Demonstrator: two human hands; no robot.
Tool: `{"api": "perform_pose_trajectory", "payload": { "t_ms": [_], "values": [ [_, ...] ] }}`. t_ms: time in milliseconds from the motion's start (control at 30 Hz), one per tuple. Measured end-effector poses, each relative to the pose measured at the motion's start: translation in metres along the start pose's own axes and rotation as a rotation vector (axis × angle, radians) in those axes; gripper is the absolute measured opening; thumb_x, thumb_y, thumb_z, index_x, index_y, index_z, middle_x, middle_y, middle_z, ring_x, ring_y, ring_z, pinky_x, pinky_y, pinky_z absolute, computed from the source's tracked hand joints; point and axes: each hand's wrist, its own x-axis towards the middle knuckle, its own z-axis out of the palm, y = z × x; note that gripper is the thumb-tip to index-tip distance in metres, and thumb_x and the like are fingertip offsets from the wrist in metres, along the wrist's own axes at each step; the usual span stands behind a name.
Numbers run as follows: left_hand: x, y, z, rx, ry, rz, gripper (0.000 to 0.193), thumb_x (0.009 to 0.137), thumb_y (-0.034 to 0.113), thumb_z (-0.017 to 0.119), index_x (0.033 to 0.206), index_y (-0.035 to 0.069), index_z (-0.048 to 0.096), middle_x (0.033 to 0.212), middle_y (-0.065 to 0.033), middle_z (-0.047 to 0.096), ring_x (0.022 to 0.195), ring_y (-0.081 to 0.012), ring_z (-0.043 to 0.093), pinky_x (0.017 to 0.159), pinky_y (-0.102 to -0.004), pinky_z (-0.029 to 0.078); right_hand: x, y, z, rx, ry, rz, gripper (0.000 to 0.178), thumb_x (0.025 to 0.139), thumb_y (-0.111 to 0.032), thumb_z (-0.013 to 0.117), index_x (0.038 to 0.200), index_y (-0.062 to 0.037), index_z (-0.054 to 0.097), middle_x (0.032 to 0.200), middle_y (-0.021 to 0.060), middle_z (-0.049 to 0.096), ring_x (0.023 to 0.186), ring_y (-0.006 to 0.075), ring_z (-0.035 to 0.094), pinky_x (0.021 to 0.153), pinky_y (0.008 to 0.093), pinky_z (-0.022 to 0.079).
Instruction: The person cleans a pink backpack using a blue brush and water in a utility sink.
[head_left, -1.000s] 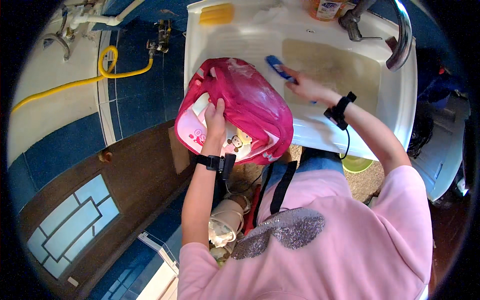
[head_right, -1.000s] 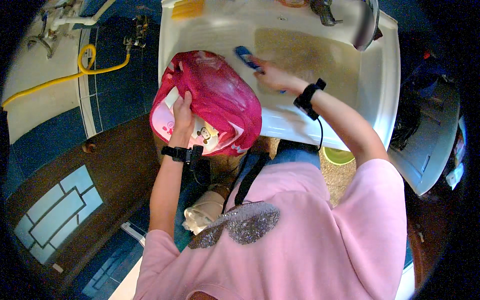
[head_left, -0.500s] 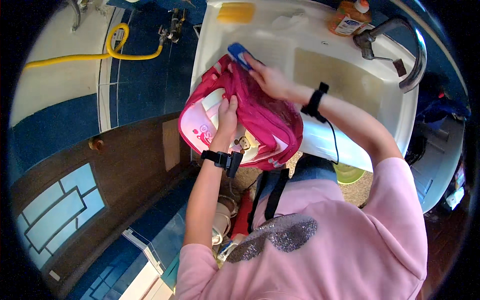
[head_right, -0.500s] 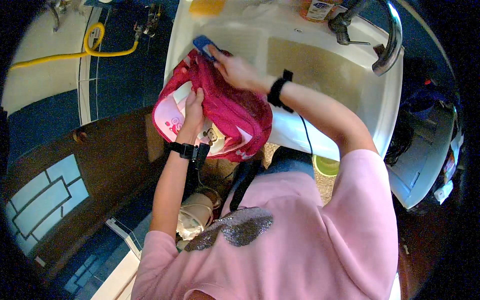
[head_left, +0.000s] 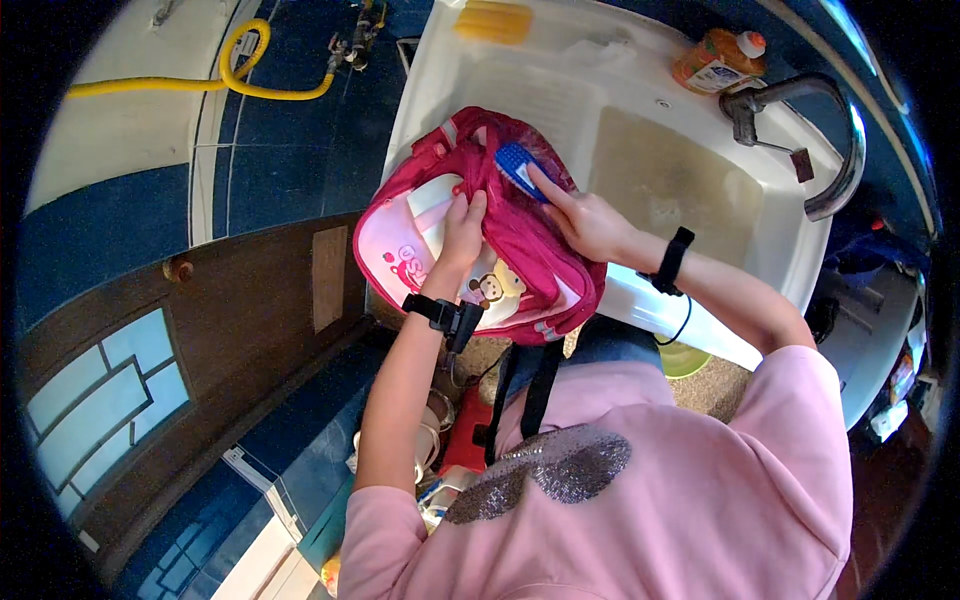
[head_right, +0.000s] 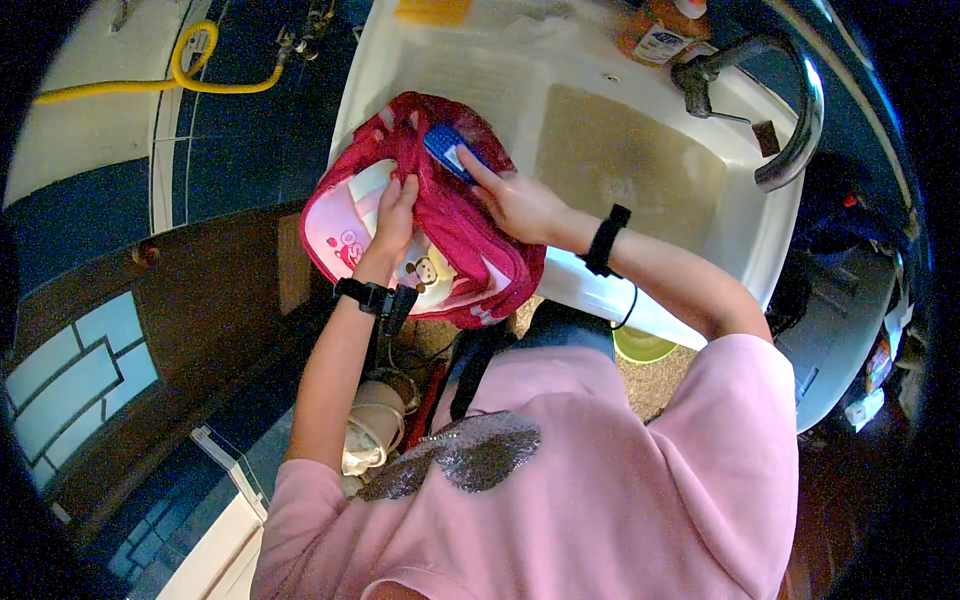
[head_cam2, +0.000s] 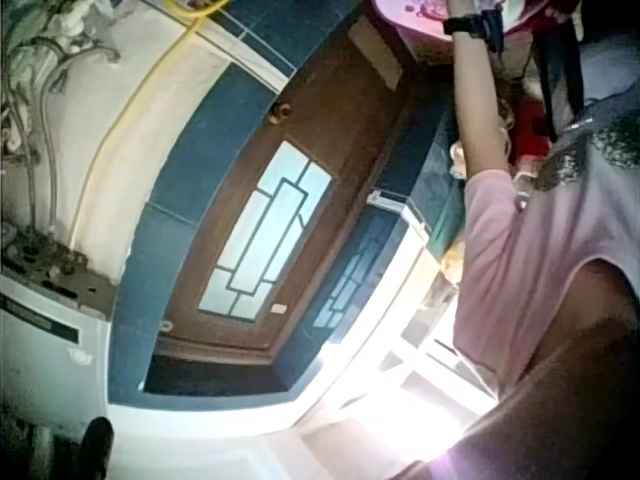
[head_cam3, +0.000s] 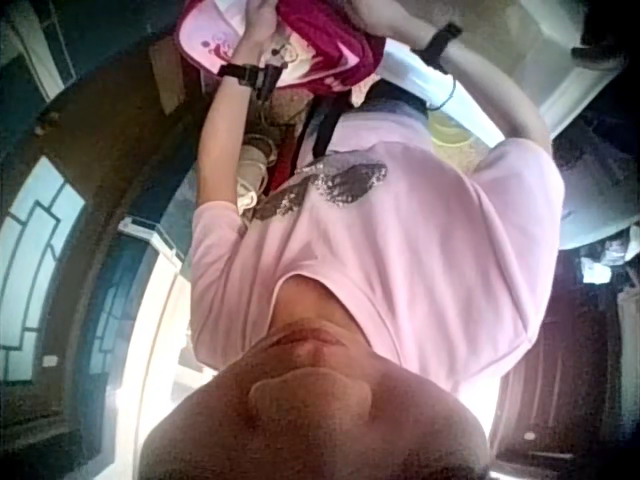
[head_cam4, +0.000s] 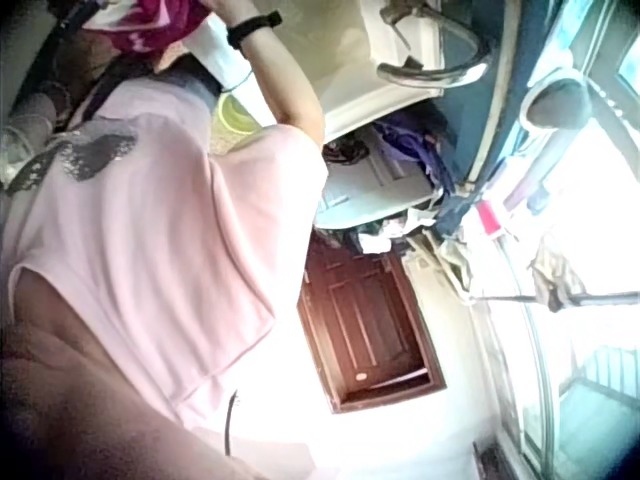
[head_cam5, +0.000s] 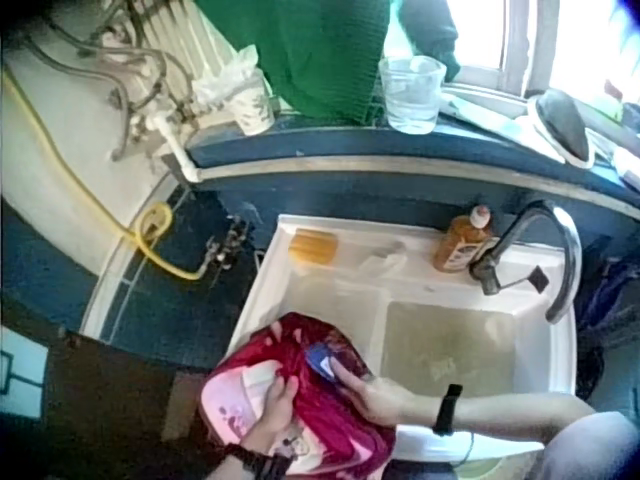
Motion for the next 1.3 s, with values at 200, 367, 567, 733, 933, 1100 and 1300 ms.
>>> {"api": "perform_pose_trajectory", "payload": {
  "t_ms": [200, 367, 567, 733, 933, 1100, 1300],
  "values": [
    [0.006, -0.002, 0.0, 0.072, -0.017, -0.011, 0.034, 0.092, 0.025, 0.042, 0.114, -0.001, 0.048, 0.107, -0.0075, 0.055, 0.096, -0.0155, 0.05, 0.084, -0.028, 0.039, 0.059, 0.001, -0.001, 0.017, 0.154, 0.023, 0.05, 0.088, -0.019, 0.042, 0.133, -0.0073, 0.024, 0.07, 0.0272, 0.056, 0.062, 0.0429, 0.054, 0.058, 0.0515, 0.041],
    [-0.006, 0.012, 0.009, 0.08, 0.032, -0.07, 0.033, 0.092, 0.025, 0.042, 0.114, 0.001, 0.048, 0.107, -0.0071, 0.055, 0.095, -0.0158, 0.051, 0.084, -0.0283, 0.039, -0.007, -0.004, 0.002, 0.011, -0.15, 0.087, 0.058, 0.088, -0.017, 0.043, 0.137, -0.0102, 0.014, 0.068, 0.0273, 0.055, 0.06, 0.0427, 0.054, 0.06, 0.0499, 0.043],
    [0.0, 0.008, 0.012, 0.053, -0.003, -0.022, 0.035, 0.092, 0.026, 0.042, 0.115, 0.0, 0.048, 0.107, -0.0075, 0.055, 0.096, -0.0162, 0.05, 0.085, -0.0282, 0.038, 0.01, 0.009, 0.002, 0.016, -0.051, 0.041, 0.055, 0.089, -0.017, 0.041, 0.137, -0.0138, 0.017, 0.068, 0.0284, 0.053, 0.063, 0.0423, 0.054, 0.06, 0.0487, 0.042],
    [-0.001, 0.01, 0.012, 0.037, -0.019, -0.062, 0.038, 0.093, 0.026, 0.042, 0.12, 0.0, 0.042, 0.113, -0.0085, 0.052, 0.1, -0.0177, 0.05, 0.088, -0.0296, 0.039, 0.036, 0.014, 0.003, 0.049, 0.11, 0.098, 0.052, 0.089, -0.018, 0.041, 0.136, -0.0101, 0.018, 0.073, 0.0298, 0.054, 0.065, 0.045, 0.052, 0.061, 0.0506, 0.039],
    [0.001, -0.001, 0.0, 0.064, -0.02, -0.015, 0.035, 0.093, 0.026, 0.041, 0.114, -0.002, 0.047, 0.107, -0.0084, 0.055, 0.096, -0.0158, 0.05, 0.086, -0.0284, 0.038, -0.013, -0.003, 0.01, 0.087, -0.094, 0.072, 0.058, 0.087, -0.014, 0.043, 0.138, -0.0146, 0.015, 0.071, 0.0294, 0.053, 0.065, 0.0425, 0.055, 0.063, 0.0487, 0.042],
    [0.002, 0.008, 0.008, 0.011, -0.052, -0.006, 0.033, 0.093, 0.024, 0.04, 0.113, -0.001, 0.048, 0.106, -0.0079, 0.055, 0.096, -0.0149, 0.05, 0.085, -0.0282, 0.039, 0.04, 0.017, 0.004, 0.052, 0.083, 0.126, 0.051, 0.09, -0.019, 0.039, 0.135, -0.0082, 0.019, 0.085, 0.0299, 0.055, 0.074, 0.0457, 0.053, 0.068, 0.0485, 0.041],
    [0.001, 0.002, 0.002, 0.033, -0.032, -0.024, 0.034, 0.093, 0.025, 0.041, 0.113, -0.002, 0.047, 0.106, -0.0076, 0.055, 0.095, -0.0154, 0.05, 0.084, -0.0284, 0.039, 0.009, 0.011, 0.02, 0.147, 0.069, 0.132, 0.051, 0.088, -0.02, 0.041, 0.133, -0.0034, 0.023, 0.077, 0.0293, 0.056, 0.07, 0.0426, 0.056, 0.065, 0.0498, 0.044]
  ]
}}
